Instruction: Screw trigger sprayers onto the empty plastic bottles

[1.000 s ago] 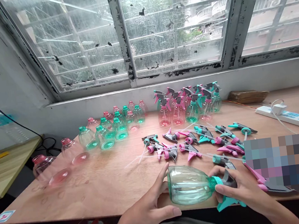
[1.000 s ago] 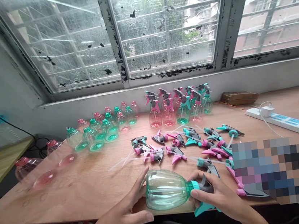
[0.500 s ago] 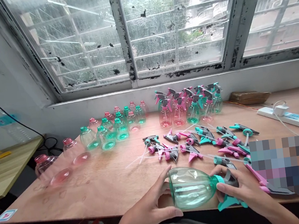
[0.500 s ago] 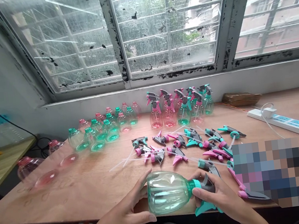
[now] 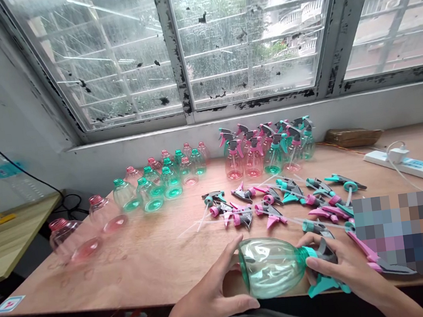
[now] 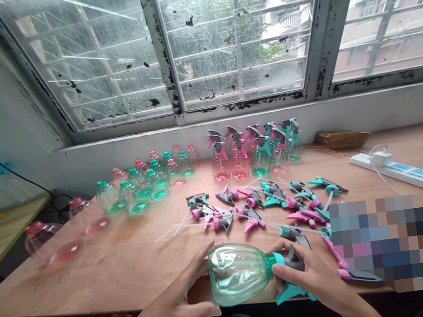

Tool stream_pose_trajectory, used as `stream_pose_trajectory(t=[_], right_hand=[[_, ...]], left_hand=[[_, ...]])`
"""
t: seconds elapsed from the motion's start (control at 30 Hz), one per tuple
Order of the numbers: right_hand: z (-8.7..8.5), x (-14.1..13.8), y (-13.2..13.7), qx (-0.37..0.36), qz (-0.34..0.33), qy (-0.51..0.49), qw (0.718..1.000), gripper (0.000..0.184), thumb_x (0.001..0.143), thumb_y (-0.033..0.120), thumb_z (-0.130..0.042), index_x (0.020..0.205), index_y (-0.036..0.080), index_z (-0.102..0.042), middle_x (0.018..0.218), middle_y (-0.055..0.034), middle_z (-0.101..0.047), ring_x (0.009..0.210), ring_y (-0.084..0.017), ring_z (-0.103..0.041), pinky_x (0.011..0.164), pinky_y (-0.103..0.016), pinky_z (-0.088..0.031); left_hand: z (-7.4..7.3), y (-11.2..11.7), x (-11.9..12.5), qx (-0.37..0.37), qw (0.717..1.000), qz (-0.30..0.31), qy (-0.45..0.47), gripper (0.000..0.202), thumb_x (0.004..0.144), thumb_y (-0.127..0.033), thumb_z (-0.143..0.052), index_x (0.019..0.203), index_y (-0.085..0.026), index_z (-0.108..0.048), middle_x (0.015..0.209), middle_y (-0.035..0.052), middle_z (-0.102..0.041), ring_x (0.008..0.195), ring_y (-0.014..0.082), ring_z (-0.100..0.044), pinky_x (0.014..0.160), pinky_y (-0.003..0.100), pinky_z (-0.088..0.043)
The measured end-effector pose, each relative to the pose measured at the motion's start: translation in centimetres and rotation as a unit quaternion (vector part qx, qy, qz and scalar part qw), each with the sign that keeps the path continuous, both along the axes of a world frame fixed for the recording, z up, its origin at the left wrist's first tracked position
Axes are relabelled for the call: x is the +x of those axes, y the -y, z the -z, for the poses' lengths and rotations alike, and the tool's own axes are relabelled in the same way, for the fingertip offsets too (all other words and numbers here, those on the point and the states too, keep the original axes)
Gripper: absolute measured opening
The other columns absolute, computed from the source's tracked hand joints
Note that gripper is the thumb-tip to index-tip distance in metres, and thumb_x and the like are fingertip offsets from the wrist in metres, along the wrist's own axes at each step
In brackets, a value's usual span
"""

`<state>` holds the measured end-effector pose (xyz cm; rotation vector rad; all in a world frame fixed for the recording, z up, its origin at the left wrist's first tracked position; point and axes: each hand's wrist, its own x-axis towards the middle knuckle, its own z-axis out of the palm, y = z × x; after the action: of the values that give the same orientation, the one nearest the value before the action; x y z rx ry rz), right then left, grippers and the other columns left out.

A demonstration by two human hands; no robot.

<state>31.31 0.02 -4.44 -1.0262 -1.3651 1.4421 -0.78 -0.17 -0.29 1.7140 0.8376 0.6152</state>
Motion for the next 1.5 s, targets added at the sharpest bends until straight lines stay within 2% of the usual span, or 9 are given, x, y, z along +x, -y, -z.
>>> stream_pose_trajectory(t=[0.13,0.3,0.57,0.73,0.93,1.1,1.2,1.43,1.5], right_hand=[[0.14,0.05,0.0,0.002,0.001,0.004,1.0,0.04,0.085,0.054,-0.08,0.102,0.021,-0.065,0.063,-0.0018,-0.075,0.063,-0.023,-0.072,0.062,-0.032,-0.057],[0.29,0.13,-0.01,0.01,-0.008,0.014,1.0,0.04,0.085,0.055,-0.079,0.102,0.021,-0.065,0.064,-0.0024,-0.076,0.063,-0.025,-0.073,0.063,-0.034,-0.058],[0.48,0.39,-0.12,0.013,-0.026,0.018,0.999,0.036,0.09,0.049,-0.076,0.106,0.021,-0.062,0.066,-0.0033,-0.077,0.066,-0.025,-0.073,0.066,-0.035,-0.058],[0.42,0.38,-0.11,0.011,-0.03,0.017,0.999,0.035,0.089,0.048,-0.077,0.105,0.021,-0.062,0.066,-0.0032,-0.077,0.066,-0.025,-0.073,0.066,-0.036,-0.058],[0.3,0.28,-0.05,0.009,-0.029,0.02,0.999,0.037,0.089,0.049,-0.077,0.106,0.02,-0.062,0.066,-0.0033,-0.077,0.066,-0.025,-0.073,0.066,-0.036,-0.06],[0.2,0.29,-0.05,0.01,-0.031,0.03,0.999,0.036,0.089,0.05,-0.076,0.105,0.021,-0.062,0.067,-0.0034,-0.077,0.067,-0.024,-0.074,0.066,-0.035,-0.06],[0.13,0.28,-0.05,0.008,-0.033,0.028,0.999,0.036,0.089,0.049,-0.076,0.105,0.02,-0.062,0.067,-0.0035,-0.077,0.067,-0.025,-0.074,0.067,-0.036,-0.06],[-0.02,0.2,-0.04,0.006,-0.037,0.018,0.999,0.035,0.089,0.049,-0.077,0.104,0.021,-0.062,0.068,-0.0033,-0.077,0.066,-0.025,-0.074,0.067,-0.038,-0.061],[-0.03,0.18,-0.02,0.005,-0.036,0.023,0.999,0.036,0.088,0.05,-0.077,0.104,0.021,-0.063,0.067,-0.003,-0.077,0.066,-0.025,-0.073,0.067,-0.038,-0.061]], left_hand=[[0.08,-0.09,-0.05,0.021,0.999,0.027,0.0,0.103,0.088,-0.013,-0.074,0.166,-0.037,-0.009,0.164,0.0089,-0.044,0.143,0.0283,-0.051,0.121,0.044,-0.039],[-0.05,-0.17,0.1,0.013,1.0,0.024,0.005,0.109,0.088,-0.016,-0.076,0.166,-0.032,-0.002,0.169,0.0119,-0.035,0.149,0.03,-0.044,0.125,0.046,-0.034],[-0.56,-0.3,0.04,0.013,0.999,0.027,-0.027,0.11,0.085,-0.017,-0.077,0.167,-0.032,-0.004,0.172,0.009,-0.028,0.151,0.0314,-0.041,0.126,0.047,-0.032],[-0.42,-0.33,0.08,0.03,0.999,0.039,-0.018,0.1,0.091,-0.015,-0.069,0.167,-0.032,-0.006,0.171,0.0087,-0.032,0.151,0.0282,-0.042,0.125,0.042,-0.034],[-0.06,-0.5,-0.14,-0.015,0.999,0.018,-0.038,0.112,0.083,-0.025,-0.081,0.167,-0.03,-0.007,0.174,0.0069,-0.024,0.157,0.0314,-0.031,0.13,0.047,-0.023],[-0.41,-0.39,0.0,0.005,0.999,0.028,-0.027,0.111,0.086,-0.017,-0.076,0.166,-0.033,-0.001,0.173,0.006,-0.028,0.151,0.0286,-0.042,0.126,0.043,-0.032],[-0.55,-0.3,0.09,0.034,0.998,0.041,-0.021,0.105,0.09,-0.012,-0.069,0.166,-0.034,0.0,0.171,0.0059,-0.032,0.151,0.0259,-0.043,0.126,0.04,-0.031],[0.12,-0.48,-0.38,-0.003,0.998,0.012,-0.066,0.107,0.084,-0.033,-0.081,0.167,-0.025,-0.014,0.174,0.0092,-0.023,0.159,0.0349,-0.024,0.131,0.049,-0.019],[0.12,-0.53,-0.42,-0.005,0.998,0.012,-0.065,0.106,0.085,-0.034,-0.081,0.167,-0.025,-0.014,0.174,0.0095,-0.024,0.158,0.0344,-0.026,0.13,0.049,-0.019]])
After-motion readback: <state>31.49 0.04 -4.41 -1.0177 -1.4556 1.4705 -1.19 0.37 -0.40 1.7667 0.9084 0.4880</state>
